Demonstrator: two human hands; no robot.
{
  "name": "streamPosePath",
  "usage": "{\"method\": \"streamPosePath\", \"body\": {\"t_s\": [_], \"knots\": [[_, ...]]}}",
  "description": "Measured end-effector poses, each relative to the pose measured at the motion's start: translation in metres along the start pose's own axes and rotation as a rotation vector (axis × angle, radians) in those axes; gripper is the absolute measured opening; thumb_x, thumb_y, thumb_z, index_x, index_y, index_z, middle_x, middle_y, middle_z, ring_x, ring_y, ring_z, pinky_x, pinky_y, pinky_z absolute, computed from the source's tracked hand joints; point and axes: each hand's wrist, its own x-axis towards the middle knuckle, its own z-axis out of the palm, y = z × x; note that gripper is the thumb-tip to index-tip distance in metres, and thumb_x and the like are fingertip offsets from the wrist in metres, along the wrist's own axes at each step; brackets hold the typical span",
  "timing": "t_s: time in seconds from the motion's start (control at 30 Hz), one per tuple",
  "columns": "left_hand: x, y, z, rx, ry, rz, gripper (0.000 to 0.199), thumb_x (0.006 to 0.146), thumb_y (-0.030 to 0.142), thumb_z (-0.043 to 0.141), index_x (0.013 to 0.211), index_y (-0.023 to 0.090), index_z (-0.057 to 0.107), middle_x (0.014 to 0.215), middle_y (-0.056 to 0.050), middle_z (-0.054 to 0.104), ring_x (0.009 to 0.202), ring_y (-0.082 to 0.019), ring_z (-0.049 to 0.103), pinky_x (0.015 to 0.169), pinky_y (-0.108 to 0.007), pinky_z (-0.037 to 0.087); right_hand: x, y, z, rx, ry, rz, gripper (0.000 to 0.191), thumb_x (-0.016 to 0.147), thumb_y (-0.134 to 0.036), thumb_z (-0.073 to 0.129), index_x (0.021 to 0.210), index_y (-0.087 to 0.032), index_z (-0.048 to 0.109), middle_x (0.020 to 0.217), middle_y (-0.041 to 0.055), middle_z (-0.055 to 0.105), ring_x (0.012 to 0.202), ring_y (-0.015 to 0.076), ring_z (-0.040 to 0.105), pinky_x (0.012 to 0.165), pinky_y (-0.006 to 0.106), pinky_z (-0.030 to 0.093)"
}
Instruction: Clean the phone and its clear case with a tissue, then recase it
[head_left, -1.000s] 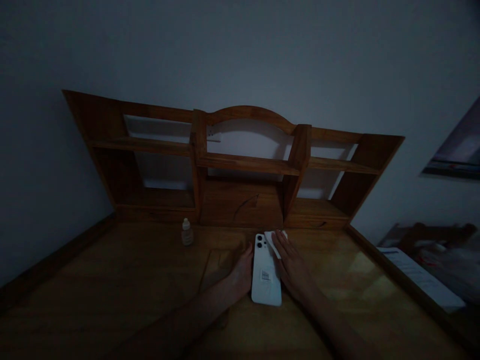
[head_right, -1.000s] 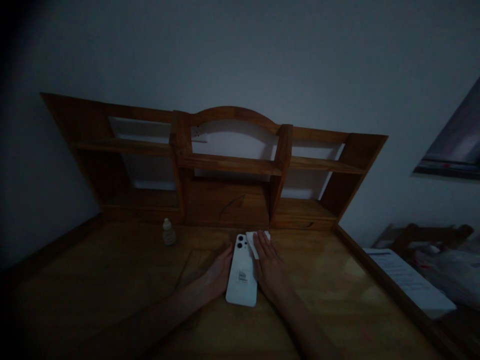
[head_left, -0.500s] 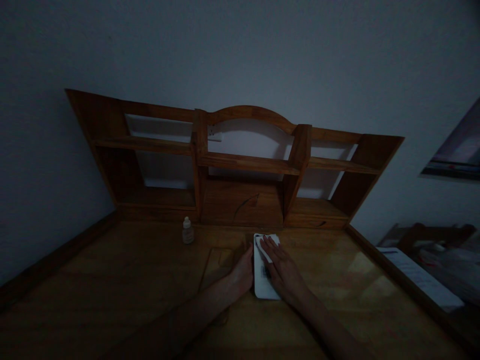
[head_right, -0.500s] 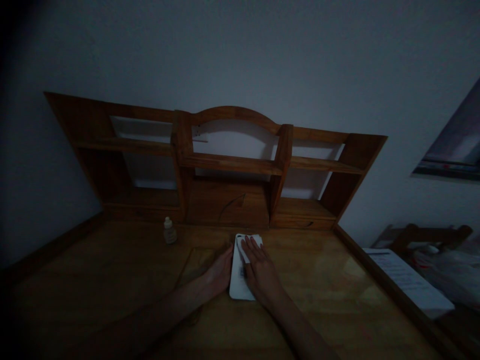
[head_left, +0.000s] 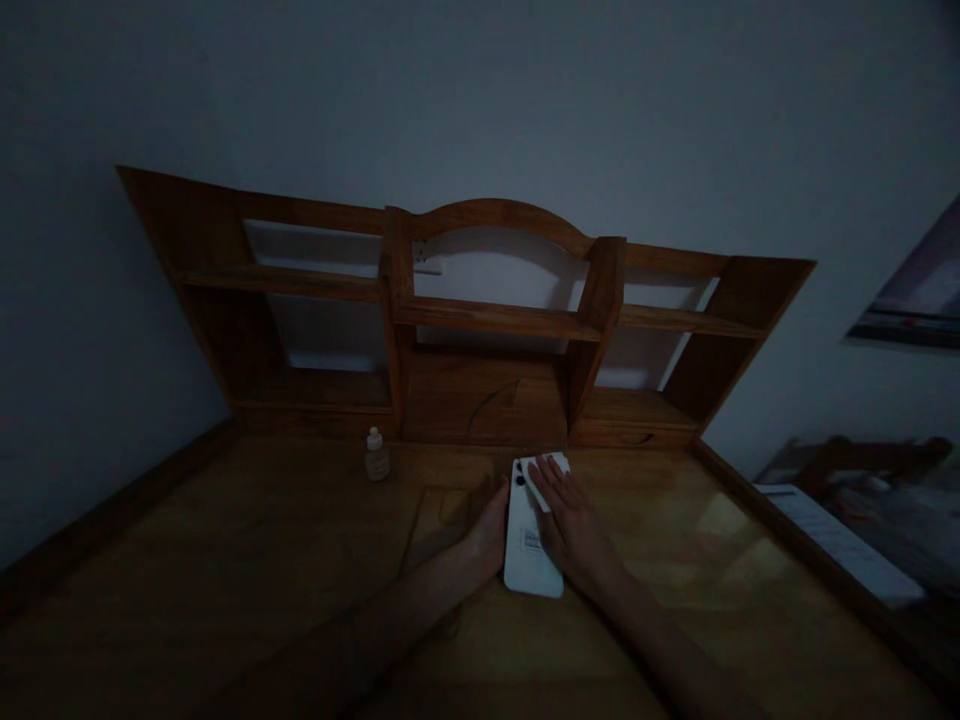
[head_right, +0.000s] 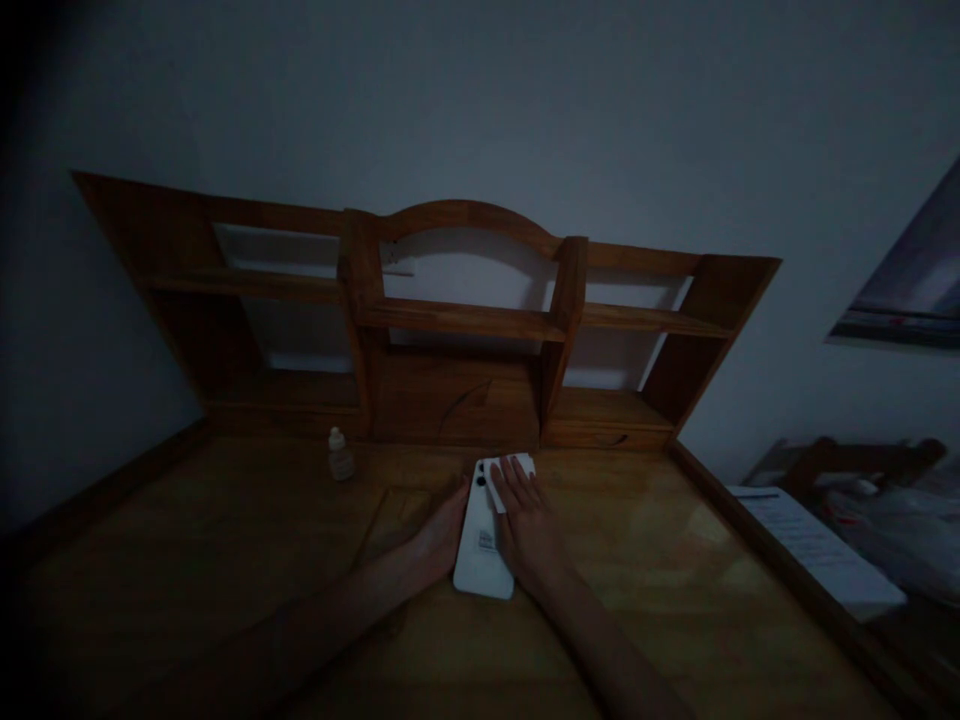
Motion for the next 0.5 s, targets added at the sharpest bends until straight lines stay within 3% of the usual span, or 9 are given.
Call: {"method": "streamPosePath", "body": {"t_s": [0.27,0.5], "knots": [[-0.0023,0.0004,-0.0007,-0.001,0.018,-0.009,0.05,0.094,0.049,0.039,0.118,0.011,0.061,0.11,-0.013,0.067,0.113,-0.027,0.057,0.103,-0.037,0.038,-0.0012,-0.0053,-0.0024,0.016,-0.038,-0.04,0.062,0.089,-0.01,0.036,0.149,-0.017,0.025,0.154,0.0069,0.025,0.143,0.0206,0.019,0.117,0.049,0.021],[-0.0065,0.003,0.004,-0.008,0.034,0.002,0.043,0.095,0.043,0.037,0.105,0.014,0.067,0.104,-0.011,0.069,0.11,-0.025,0.059,0.101,-0.036,0.039,-0.002,-0.0091,-0.0094,0.067,-0.026,-0.041,0.058,0.087,-0.01,0.041,0.144,-0.016,0.036,0.149,0.0096,0.037,0.138,0.0234,0.034,0.113,0.047,0.032]]}}
